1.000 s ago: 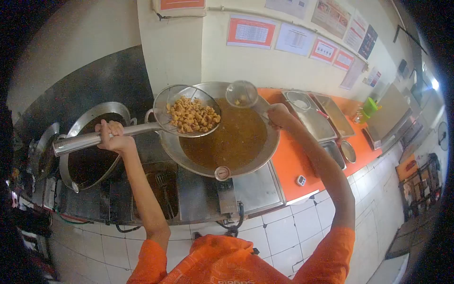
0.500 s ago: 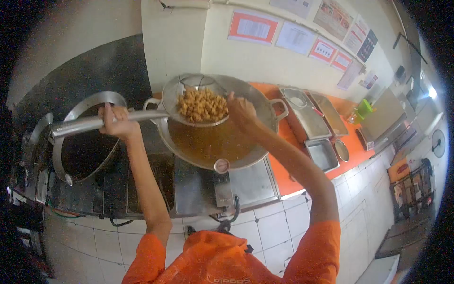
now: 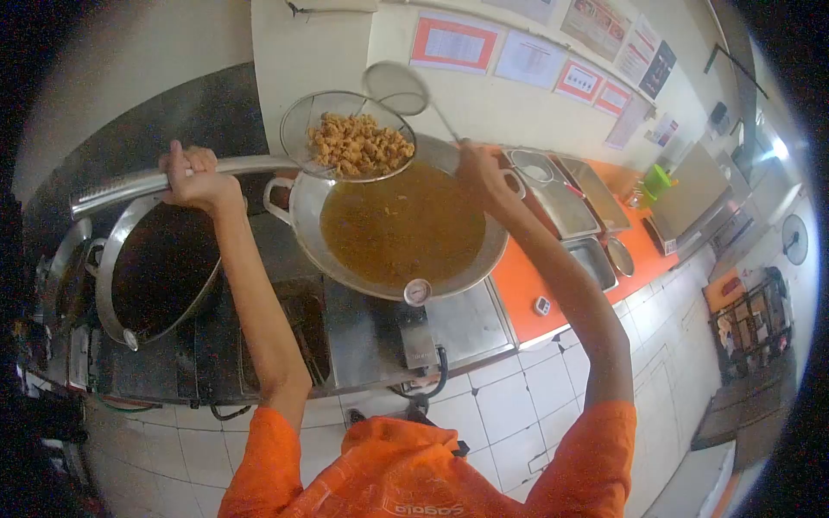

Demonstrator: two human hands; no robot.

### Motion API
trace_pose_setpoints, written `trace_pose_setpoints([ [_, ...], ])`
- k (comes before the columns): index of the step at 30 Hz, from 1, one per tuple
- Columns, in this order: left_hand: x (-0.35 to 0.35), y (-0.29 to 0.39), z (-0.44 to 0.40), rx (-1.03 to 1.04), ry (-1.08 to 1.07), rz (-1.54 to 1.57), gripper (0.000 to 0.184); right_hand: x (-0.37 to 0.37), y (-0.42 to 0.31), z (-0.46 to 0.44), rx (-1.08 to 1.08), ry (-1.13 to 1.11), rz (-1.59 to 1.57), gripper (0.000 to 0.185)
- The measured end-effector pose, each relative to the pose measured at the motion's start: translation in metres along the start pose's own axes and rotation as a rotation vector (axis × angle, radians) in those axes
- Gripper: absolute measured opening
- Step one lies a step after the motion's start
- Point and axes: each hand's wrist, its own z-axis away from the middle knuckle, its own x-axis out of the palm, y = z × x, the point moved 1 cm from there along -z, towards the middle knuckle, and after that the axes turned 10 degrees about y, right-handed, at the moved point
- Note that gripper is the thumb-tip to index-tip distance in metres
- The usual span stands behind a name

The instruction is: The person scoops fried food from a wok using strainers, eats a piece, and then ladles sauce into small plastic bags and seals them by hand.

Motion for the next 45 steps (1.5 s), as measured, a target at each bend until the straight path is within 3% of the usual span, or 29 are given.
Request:
trace_pose_setpoints([
  [2, -0.002, -0.002, -0.006, 0.024, -0.016, 0.016, 0.035, 0.004, 0.016, 0.005, 0.235, 0.089, -0.35, 0.018],
  [5, -0.005, -0.003, -0.008, 0.025, 0.006, 0.008, 0.034, 0.005, 0.026, 0.012, 0.695, -0.303, -0.342, 0.026],
  [7, -0.003, -0.004, -0.008, 0.017, 0.011, -0.006, 0.034, 0.011, 0.012, 0.023, 0.577, -0.309, -0.32, 0.027],
  [10, -0.003, -0.012, -0.007, -0.004, 0.015, 0.012, 0.034, 0.136, 0.041, 0.044, 0.015, -0.381, 0.079, 0.029],
  [11, -0.002, -0.014, -0.007, -0.014, 0.014, 0.024, 0.034, 0.144, 0.022, 0.048, 0.13, -0.283, -0.098, 0.018],
  [12, 0.0, -0.013, -0.002, 0.019, -0.007, 0.014, 0.034, 0.153, 0.004, 0.053, 0.228, -0.173, -0.283, 0.018],
  [14, 0.005, -0.017, 0.002, -0.018, 0.053, 0.033, 0.034, 0.192, -0.008, 0.05, 0.408, -0.299, -0.585, 0.015],
  [16, -0.007, -0.032, -0.002, -0.052, 0.072, 0.045, 0.034, 0.225, -0.009, 0.049, 0.728, -0.632, -1.044, 0.014],
  [17, -0.004, -0.033, -0.004, -0.035, 0.048, 0.048, 0.034, 0.196, -0.023, 0.045, 1.016, -0.839, -1.475, 0.014],
  [20, -0.004, -0.03, 0.003, 0.007, -0.017, 0.02, 0.034, 0.175, -0.003, 0.049, 1.371, -0.954, -1.677, 0.013],
  [22, -0.005, -0.036, 0.005, 0.043, -0.074, -0.015, 0.033, 0.159, 0.029, 0.052, 1.319, -1.118, -1.65, 0.012],
  [24, -0.007, -0.038, 0.006, -0.02, -0.078, -0.024, 0.033, 0.129, 0.052, 0.049, 1.268, -1.128, -1.406, 0.011],
  [30, 0.001, -0.048, 0.006, -0.004, -0.166, -0.109, 0.03, 0.028, 0.101, 0.027, 1.39, -0.982, -1.256, 0.015],
  [31, 0.004, -0.047, 0.005, -0.001, -0.175, -0.128, 0.03, 0.031, 0.122, 0.03, 1.158, -0.995, -1.285, 0.02],
  [33, 0.004, -0.05, 0.002, -0.015, -0.194, -0.149, 0.03, -0.013, 0.111, 0.003, 1.225, -0.873, -1.198, 0.022],
  [37, 0.01, -0.047, 0.003, -0.017, -0.194, -0.161, 0.031, -0.048, 0.112, -0.037, 1.13, -0.784, -1.015, 0.029],
  [38, 0.013, -0.046, 0.001, -0.034, -0.185, -0.165, 0.031, -0.04, 0.119, -0.044, 0.824, -0.761, -0.908, 0.028],
  [41, 0.015, -0.037, -0.003, -0.06, -0.156, -0.177, 0.031, -0.034, 0.066, -0.067, 0.27, -0.551, -0.503, 0.016],
  [43, 0.015, -0.031, -0.005, -0.066, -0.125, -0.164, 0.031, -0.033, 0.004, -0.069, 0.058, -0.389, -0.23, 0.022],
  [45, 0.017, -0.025, -0.007, -0.082, -0.081, -0.158, 0.031, -0.031, -0.048, -0.069, 0.007, -0.315, -0.072, 0.034],
])
